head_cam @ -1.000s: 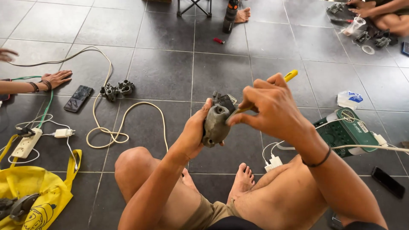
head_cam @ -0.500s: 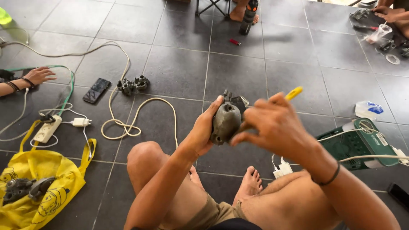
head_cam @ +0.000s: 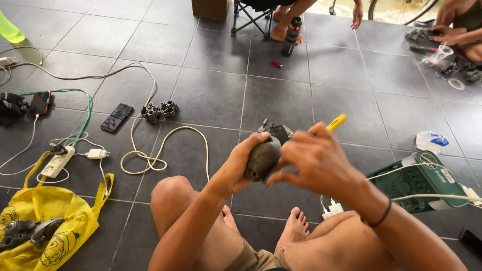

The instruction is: Cleaning a motorcycle engine part using a small hand tool while sitting on the floor.

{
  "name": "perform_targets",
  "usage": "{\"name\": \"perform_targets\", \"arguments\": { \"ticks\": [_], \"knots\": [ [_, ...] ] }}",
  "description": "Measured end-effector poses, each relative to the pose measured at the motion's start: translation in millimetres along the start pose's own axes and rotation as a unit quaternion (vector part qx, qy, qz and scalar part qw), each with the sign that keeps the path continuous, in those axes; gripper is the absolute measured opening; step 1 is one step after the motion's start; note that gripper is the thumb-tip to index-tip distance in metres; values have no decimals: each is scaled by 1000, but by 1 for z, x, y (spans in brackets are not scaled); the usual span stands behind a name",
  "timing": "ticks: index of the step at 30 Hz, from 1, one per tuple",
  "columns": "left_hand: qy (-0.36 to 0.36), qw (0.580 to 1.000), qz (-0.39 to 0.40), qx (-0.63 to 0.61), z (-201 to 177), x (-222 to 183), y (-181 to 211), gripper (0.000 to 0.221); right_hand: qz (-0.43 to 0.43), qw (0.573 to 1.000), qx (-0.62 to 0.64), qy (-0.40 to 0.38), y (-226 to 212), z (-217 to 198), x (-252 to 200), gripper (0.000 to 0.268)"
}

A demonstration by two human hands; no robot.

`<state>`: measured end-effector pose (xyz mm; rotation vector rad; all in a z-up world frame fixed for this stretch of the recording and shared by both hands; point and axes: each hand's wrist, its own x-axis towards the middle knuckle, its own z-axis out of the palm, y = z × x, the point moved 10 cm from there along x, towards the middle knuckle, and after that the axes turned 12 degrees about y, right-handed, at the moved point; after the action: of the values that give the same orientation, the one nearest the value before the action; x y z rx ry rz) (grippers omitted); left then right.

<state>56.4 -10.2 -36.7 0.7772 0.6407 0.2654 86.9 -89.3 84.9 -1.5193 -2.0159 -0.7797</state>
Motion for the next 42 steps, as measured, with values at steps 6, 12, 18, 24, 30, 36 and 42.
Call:
{"name": "perform_targets", "arguments": {
  "ticks": [6,12,18,24,30,36,42],
  "knots": [
    [16,999,-4,-27,-7,6,-9,38,41,998,33,27,21,-5,-3,54],
    [4,997,5,-74,-10,13,-15,37,19,995,39,89,2,-11,0,48],
    [-12,995,-6,-103,-1,9,-15,35,20,985,11,171,12,-13,1,45],
    [-4,996,-3,-88,0,2,-10,38,22,978,14,206,22,-21,9,42],
    [11,996,-22,-90,-7,-2,-22,41,-6,979,4,202,-15,-25,12,38],
    [2,996,-5,-93,-3,13,-15,38,-21,975,10,222,-19,-26,16,38],
    [11,995,-31,-89,2,1,-18,41,-8,974,5,226,6,-34,15,37]
  ]
}}
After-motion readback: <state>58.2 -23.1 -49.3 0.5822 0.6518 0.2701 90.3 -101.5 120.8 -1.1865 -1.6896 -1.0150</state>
